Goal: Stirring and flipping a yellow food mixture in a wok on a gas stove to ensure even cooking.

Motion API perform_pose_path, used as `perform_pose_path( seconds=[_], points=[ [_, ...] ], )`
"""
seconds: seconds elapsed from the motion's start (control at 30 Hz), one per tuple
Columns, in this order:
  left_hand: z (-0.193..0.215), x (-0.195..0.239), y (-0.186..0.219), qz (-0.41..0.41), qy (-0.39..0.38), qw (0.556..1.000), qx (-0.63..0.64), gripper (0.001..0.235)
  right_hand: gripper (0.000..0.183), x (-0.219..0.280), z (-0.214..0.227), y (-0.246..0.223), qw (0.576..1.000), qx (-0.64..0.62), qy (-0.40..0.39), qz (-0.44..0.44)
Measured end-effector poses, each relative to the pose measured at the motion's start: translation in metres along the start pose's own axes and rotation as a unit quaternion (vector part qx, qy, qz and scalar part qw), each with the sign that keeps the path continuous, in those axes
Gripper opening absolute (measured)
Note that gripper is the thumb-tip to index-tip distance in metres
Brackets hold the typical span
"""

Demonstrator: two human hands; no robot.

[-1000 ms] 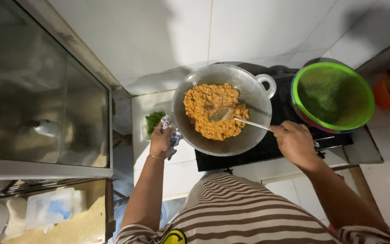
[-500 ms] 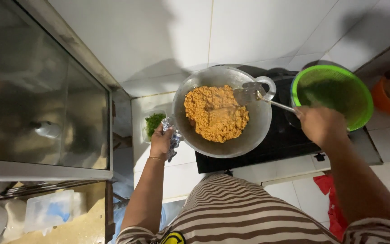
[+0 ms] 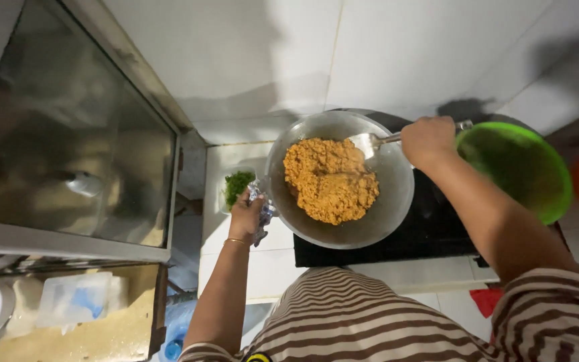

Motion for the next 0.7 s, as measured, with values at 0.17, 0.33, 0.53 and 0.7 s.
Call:
perform_pose_path(
  seconds=[0.17, 0.33, 0.53, 0.7],
  points=[
    [-0.002, -0.024, -0.040, -0.002, 0.023, 0.998, 0.059, 0.058, 0.034, -0.005, 0.003, -0.025, 0.993, -0.092, 0.060, 0.032],
    [0.000, -0.033, -0.054, -0.015, 0.031, 0.998, 0.045, 0.057, 0.034, 0.000, -0.023, -0.033, 0.978, -0.189, 0.049, 0.075],
    [-0.005, -0.010, -0.023, -0.017, 0.034, 0.997, 0.060, 0.059, 0.023, 0.021, -0.073, -0.001, 0.931, -0.208, 0.282, 0.102],
    [-0.007, -0.002, -0.012, -0.036, 0.031, 0.999, 0.017, 0.062, 0.017, 0.062, -0.091, 0.036, 0.892, -0.250, 0.368, 0.086]
  ],
)
Point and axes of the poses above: each hand's wrist, its own x-axis away from the middle knuckle, its own z-axis out of the back of the hand, y = z × x, the point moved 1 cm from there along -x, towards the middle knuckle, and after that the axes turned 12 degrees about -z, right-handed, at the moved point
